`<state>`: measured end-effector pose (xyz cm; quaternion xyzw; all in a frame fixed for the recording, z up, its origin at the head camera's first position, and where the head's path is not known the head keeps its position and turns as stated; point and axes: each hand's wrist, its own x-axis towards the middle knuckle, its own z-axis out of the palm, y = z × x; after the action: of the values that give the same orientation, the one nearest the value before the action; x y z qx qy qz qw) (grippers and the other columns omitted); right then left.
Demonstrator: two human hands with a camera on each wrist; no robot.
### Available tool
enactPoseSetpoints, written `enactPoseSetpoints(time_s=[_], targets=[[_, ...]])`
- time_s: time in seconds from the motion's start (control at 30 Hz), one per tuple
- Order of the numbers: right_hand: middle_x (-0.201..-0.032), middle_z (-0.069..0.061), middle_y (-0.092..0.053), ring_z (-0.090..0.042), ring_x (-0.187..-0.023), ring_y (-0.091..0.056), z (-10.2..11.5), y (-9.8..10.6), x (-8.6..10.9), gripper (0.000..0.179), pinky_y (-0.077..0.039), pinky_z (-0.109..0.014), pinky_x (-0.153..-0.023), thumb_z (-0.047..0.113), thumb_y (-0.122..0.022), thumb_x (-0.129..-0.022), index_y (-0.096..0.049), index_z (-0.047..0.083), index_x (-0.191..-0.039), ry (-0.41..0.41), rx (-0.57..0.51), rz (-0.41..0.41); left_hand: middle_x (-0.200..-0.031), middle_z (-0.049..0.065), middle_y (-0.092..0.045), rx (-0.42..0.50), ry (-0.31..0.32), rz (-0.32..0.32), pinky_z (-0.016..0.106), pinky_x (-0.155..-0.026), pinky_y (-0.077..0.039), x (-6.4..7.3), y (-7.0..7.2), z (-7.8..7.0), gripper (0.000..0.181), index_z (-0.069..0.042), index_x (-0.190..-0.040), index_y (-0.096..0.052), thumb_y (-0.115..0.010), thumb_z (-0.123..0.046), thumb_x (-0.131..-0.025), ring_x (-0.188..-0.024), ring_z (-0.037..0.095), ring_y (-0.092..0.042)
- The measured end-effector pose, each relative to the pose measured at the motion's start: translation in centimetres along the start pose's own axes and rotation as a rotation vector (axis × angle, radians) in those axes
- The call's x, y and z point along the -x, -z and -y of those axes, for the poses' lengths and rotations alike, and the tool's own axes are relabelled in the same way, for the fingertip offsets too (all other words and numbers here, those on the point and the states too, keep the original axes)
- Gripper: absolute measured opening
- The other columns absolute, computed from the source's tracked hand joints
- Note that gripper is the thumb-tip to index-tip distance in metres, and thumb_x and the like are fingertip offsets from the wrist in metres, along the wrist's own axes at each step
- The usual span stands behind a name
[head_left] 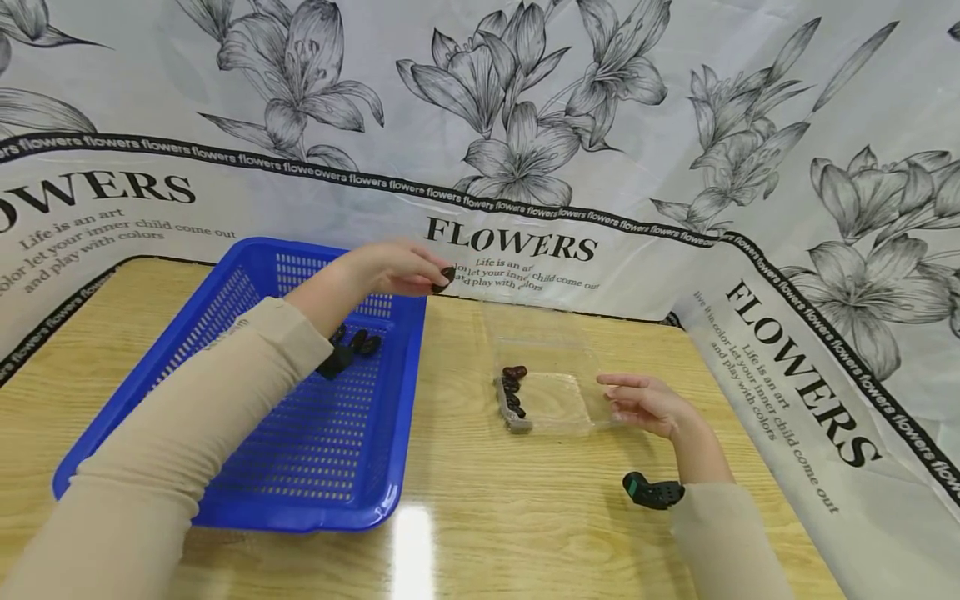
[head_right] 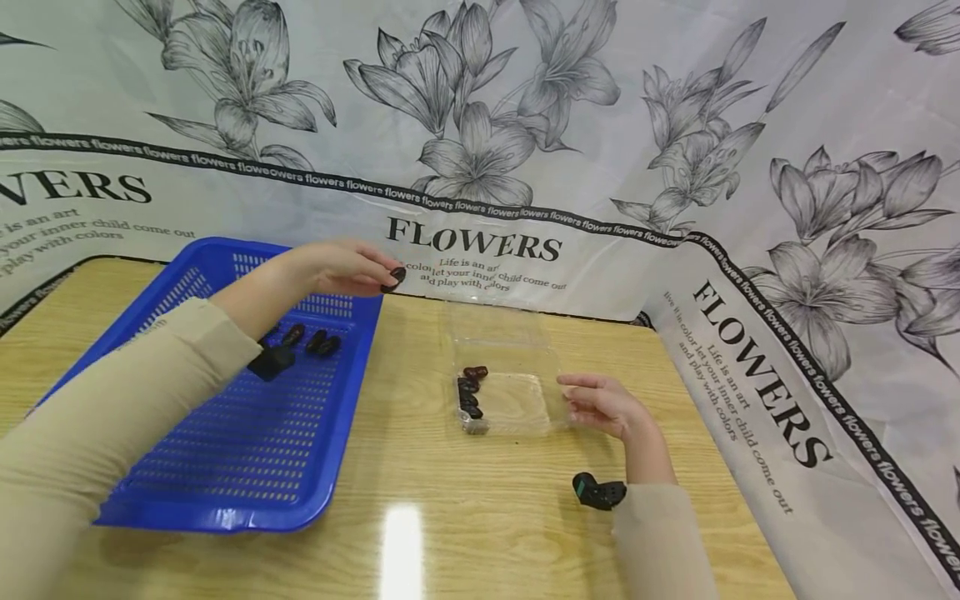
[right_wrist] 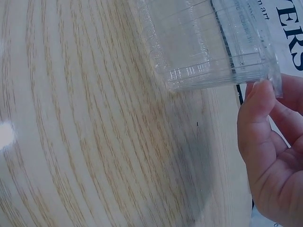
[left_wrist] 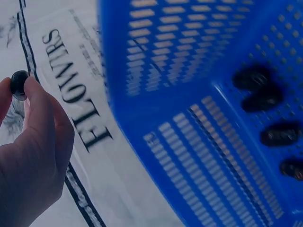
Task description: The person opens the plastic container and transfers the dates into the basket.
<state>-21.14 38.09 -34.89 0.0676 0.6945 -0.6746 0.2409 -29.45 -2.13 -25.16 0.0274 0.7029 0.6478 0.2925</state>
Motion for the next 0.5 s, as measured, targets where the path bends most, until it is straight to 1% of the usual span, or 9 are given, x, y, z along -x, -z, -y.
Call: enactPoseSetpoints(time_s=[0.03, 0.07, 0.17, 0.23, 0.3, 0.37, 0.43, 0.5], targets=[[-0.087, -0.006, -0.060, -0.012, -0.067, -0.062, 0.0, 0.0, 0.0, 0.029, -0.053, -0.021, -0.061, -0.001, -0.048, -0.094, -0.070, 0.017, -0.098, -0.001, 0.001, -0.001, -0.138, 0.021, -0.042, 0.007, 0.001, -0.003, 0.026, -0.095, -0.043, 0.2, 0.6, 0.1, 0.049, 0.005, -0.137, -0.039, -0.051, 0.009, -0.089, -0.097, 0.018, -0.056], [-0.087, -0.006, -0.060, -0.012, -0.067, -0.062, 0.1, 0.0, 0.0, 0.029, -0.052, -0.021, -0.061, -0.002, -0.048, -0.094, -0.070, 0.017, -0.098, -0.002, 0.000, -0.002, -0.138, 0.021, -0.042, 0.012, 0.004, -0.017, 0.024, -0.092, -0.045, 0.4, 1.1, 0.3, 0.049, 0.005, -0.137, -0.039, -0.052, 0.008, -0.089, -0.096, 0.018, -0.057], [-0.087, -0.007, -0.060, -0.011, -0.067, -0.062, 0.1, 0.1, -0.1, 0.028, -0.052, -0.021, -0.060, -0.002, -0.049, -0.094, -0.069, 0.016, -0.100, -0.005, -0.004, 0.001, -0.138, 0.021, -0.041, 0.008, -0.002, -0.030, 0.022, -0.086, -0.048, 0.8, 2.6, 0.8, 0.050, 0.005, -0.138, -0.038, -0.052, 0.007, -0.090, -0.083, 0.011, -0.059], [-0.088, -0.007, -0.059, -0.012, -0.067, -0.061, 0.1, 0.1, -0.2, 0.027, -0.052, -0.020, -0.061, -0.001, -0.049, -0.094, -0.069, 0.015, -0.101, -0.003, -0.001, 0.003, -0.133, 0.020, -0.047, 0.007, -0.008, -0.045, 0.022, -0.084, -0.049, 1.0, 3.4, 1.1, 0.050, 0.006, -0.138, -0.038, -0.053, 0.007, -0.090, -0.077, 0.009, -0.060], [-0.089, -0.007, -0.058, -0.012, -0.067, -0.061, 0.1, 0.1, -0.2, 0.026, -0.052, -0.020, -0.061, -0.001, -0.049, -0.094, -0.068, 0.015, -0.102, 0.002, 0.005, 0.007, -0.117, 0.016, -0.057, 0.007, -0.015, -0.060, 0.021, -0.082, -0.050, 1.2, 4.1, 1.5, 0.050, 0.007, -0.137, -0.038, -0.053, 0.007, -0.089, -0.072, 0.007, -0.060], [-0.090, -0.008, -0.058, -0.012, -0.068, -0.061, 0.1, 0.1, -0.1, 0.026, -0.052, -0.020, -0.061, -0.001, -0.049, -0.094, -0.068, 0.015, -0.102, 0.008, 0.008, 0.011, -0.097, 0.008, -0.063, 0.005, -0.019, -0.080, 0.021, -0.079, -0.051, 1.3, 4.8, 1.9, 0.050, 0.007, -0.136, -0.039, -0.055, 0.006, -0.089, -0.069, 0.006, -0.061], [-0.090, -0.008, -0.058, -0.012, -0.068, -0.061, 0.1, 0.1, -0.1, 0.026, -0.052, -0.021, -0.061, -0.001, -0.049, -0.094, -0.068, 0.015, -0.102, 0.010, 0.010, 0.020, -0.080, 0.000, -0.062, -0.004, -0.020, -0.103, 0.021, -0.078, -0.051, 1.4, 5.5, 2.4, 0.051, 0.008, -0.136, -0.039, -0.056, 0.006, -0.088, -0.067, 0.006, -0.060], [-0.089, -0.008, -0.059, -0.013, -0.068, -0.061, 0.1, 0.0, -0.1, 0.027, -0.052, -0.021, -0.061, -0.002, -0.048, -0.094, -0.068, 0.015, -0.102, 0.011, 0.007, 0.031, -0.074, -0.004, -0.060, -0.012, -0.021, -0.125, 0.021, -0.075, -0.051, 1.4, 6.2, 3.1, 0.051, 0.008, -0.136, -0.039, -0.058, 0.005, -0.088, -0.067, 0.005, -0.060]])
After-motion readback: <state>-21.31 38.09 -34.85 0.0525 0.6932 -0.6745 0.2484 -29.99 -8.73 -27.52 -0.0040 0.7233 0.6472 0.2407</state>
